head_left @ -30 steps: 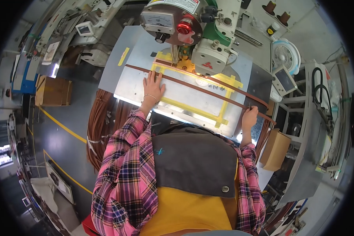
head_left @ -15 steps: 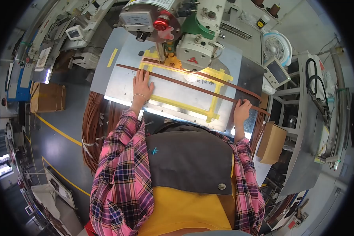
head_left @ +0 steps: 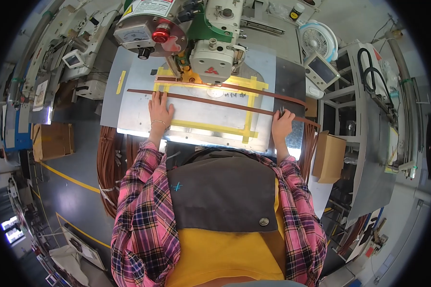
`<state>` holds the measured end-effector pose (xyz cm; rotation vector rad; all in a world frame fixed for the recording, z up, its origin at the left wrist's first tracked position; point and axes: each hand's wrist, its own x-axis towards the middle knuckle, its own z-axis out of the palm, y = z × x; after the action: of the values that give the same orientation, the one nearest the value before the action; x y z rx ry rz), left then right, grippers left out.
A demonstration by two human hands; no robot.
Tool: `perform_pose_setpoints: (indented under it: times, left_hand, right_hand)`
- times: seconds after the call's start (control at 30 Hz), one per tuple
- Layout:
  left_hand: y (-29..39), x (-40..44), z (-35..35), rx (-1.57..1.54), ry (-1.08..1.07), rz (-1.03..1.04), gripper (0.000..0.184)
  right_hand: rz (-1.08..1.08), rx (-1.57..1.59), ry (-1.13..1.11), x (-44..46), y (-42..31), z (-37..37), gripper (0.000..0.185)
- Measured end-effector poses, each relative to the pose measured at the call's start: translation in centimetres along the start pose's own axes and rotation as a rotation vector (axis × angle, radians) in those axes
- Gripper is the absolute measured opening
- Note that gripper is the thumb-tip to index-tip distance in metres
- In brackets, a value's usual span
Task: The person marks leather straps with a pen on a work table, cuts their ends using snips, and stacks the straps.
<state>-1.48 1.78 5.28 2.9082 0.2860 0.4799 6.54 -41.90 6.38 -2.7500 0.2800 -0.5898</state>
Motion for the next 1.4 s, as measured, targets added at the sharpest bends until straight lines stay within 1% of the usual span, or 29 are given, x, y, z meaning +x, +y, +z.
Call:
perform_pose_setpoints:
  times: [0.2, 0.3, 0.37, 0.7, 0.77, 0.8, 0.87, 0.9, 0.97, 1.0, 1.07, 1.1, 1.17, 1.2, 1.27, 1.4]
  left_hand:
    - [-0.1, -0.1, 0.3, 0.004, -0.012, -0.029, 0.055]
    - [0.1, -0.1, 0.1, -0.06, -0.004, -0.033, 0.055]
    - [0.2, -0.1, -0.1, 0.015, -0.054, -0.013, 0.054]
    - [-0.1, -0.3, 0.3, -0.004, -0.011, 0.018, 0.052]
    - [-0.1, -0.3, 0.3, 0.018, -0.026, 0.021, 0.052]
    - [-0.1, -0.2, 0.2, 0.017, -0.026, 0.018, 0.052]
    - [0.0, -0.1, -0.2, 0.044, -0.056, 0.015, 0.052]
    - [0.0, -0.1, -0.3, 0.044, -0.057, 0.012, 0.052]
    - [-0.2, -0.1, -0.5, 0.077, -0.065, 0.035, 0.052]
    - [-0.2, -0.1, -0.7, 0.077, -0.066, 0.034, 0.052]
    - [-0.3, -0.2, -1.0, 0.099, -0.092, 0.083, 0.051]
    - [-0.1, -0.2, -1.2, 0.097, -0.092, 0.084, 0.051]
    - [0.4, -0.5, -1.4, 0.079, -0.092, 0.097, 0.049]
    - [0.6, -0.6, -1.4, 0.077, -0.094, 0.099, 0.049]
    - [0.7, -0.9, -1.2, 0.089, -0.068, 0.097, 0.048]
    - [1.3, -1.5, -1.1, 0.097, -0.052, 0.111, 0.047]
  right_hand:
    - [-0.022, 0.017, 0.019, 0.0, 0.2, 0.2, 0.027]
    - [-0.028, 0.011, 0.026, 0.0, 0.5, 0.4, 0.026]
    - [-0.034, 0.012, 0.043, 0.0, 0.5, 0.4, 0.026]
    - [-0.004, 0.053, 0.004, 0.2, 1.2, 0.5, 0.025]
    - [0.003, 0.259, -0.104, 0.7, 2.4, 0.8, 0.025]
    - [0.0, 0.258, -0.106, 0.7, 2.0, 0.4, 0.025]
    - [0.071, 0.303, -0.251, 0.9, 0.0, -1.5, 0.025]
    - [0.069, 0.302, -0.253, 1.0, -1.1, -2.2, 0.025]
    - [0.031, 0.325, -0.353, 0.8, -3.1, -2.8, 0.028]
    - [0.031, 0.324, -0.354, 0.5, -3.8, -2.5, 0.028]
    - [-0.026, 0.473, -0.486, -0.1, -5.4, -1.5, 0.03]
    - [-0.025, 0.471, -0.485, -0.4, -6.0, -0.9, 0.03]
    - [-0.141, 0.598, -0.57, -1.1, -7.4, 0.3, 0.031]
    - [-0.138, 0.595, -0.569, -1.2, -8.2, 0.5, 0.031]
    - [-0.21, 0.615, -0.59, -1.4, -9.5, 0.8, 0.028]
    - [-0.231, 0.513, -0.582, -0.8, -11.1, 1.4, 0.029]
